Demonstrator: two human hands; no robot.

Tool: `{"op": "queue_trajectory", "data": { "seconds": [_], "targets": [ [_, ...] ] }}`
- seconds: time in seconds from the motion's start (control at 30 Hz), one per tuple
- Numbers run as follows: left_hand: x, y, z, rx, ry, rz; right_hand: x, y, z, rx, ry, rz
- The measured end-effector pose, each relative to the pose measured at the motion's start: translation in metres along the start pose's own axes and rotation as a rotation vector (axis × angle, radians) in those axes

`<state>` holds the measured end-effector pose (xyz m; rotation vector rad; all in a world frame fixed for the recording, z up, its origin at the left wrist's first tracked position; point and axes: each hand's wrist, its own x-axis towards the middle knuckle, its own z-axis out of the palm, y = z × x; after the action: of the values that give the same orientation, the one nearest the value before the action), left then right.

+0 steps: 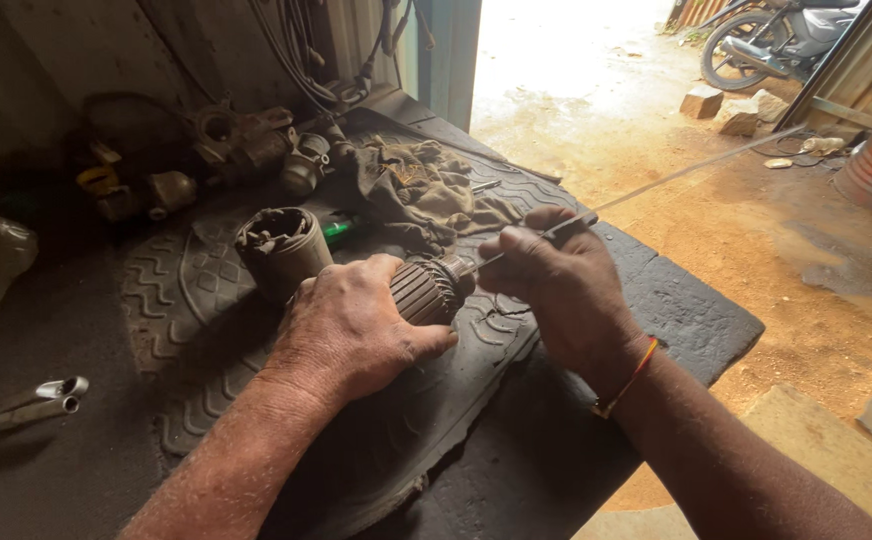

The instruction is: The person uses a flat metal tool to scrape and clean the copper windings of a cylindrical motor armature. They hold the armature steady with one hand while working the tool along the grooves, then wipe the surface with a cloth. The work is performed on a rubber mat in a workshop setting.

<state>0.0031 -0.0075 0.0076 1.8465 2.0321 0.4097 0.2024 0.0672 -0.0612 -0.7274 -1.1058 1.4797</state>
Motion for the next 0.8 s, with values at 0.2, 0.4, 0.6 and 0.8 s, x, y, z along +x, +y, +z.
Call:
{"op": "queue_trajectory", "data": {
  "seconds": [0.2,0.4,0.6,0.8],
  "targets": [
    [0.0009,-0.001,-0.0009,0.0,-0.023,-0.022,0.0024,0.0021,-0.0016,0.042,-0.018,0.031],
    [-0.0008,-0.0015,-0.0009,-0.03,0.005,-0.009,0.0015,0.0045,-0.002,0.064,-0.036,0.016],
    [0.0005,-0.0014,-0.0009,-0.009,-0.04,-0.049,0.0021,0.0049,-0.0009,0.03,-0.043,0.003],
    [0.0016,-0.0031,0.0021,-0.003,-0.028,-0.041,-0.0006,0.0024,0.0019,0.022,-0.02,0.035]
  ]
}}
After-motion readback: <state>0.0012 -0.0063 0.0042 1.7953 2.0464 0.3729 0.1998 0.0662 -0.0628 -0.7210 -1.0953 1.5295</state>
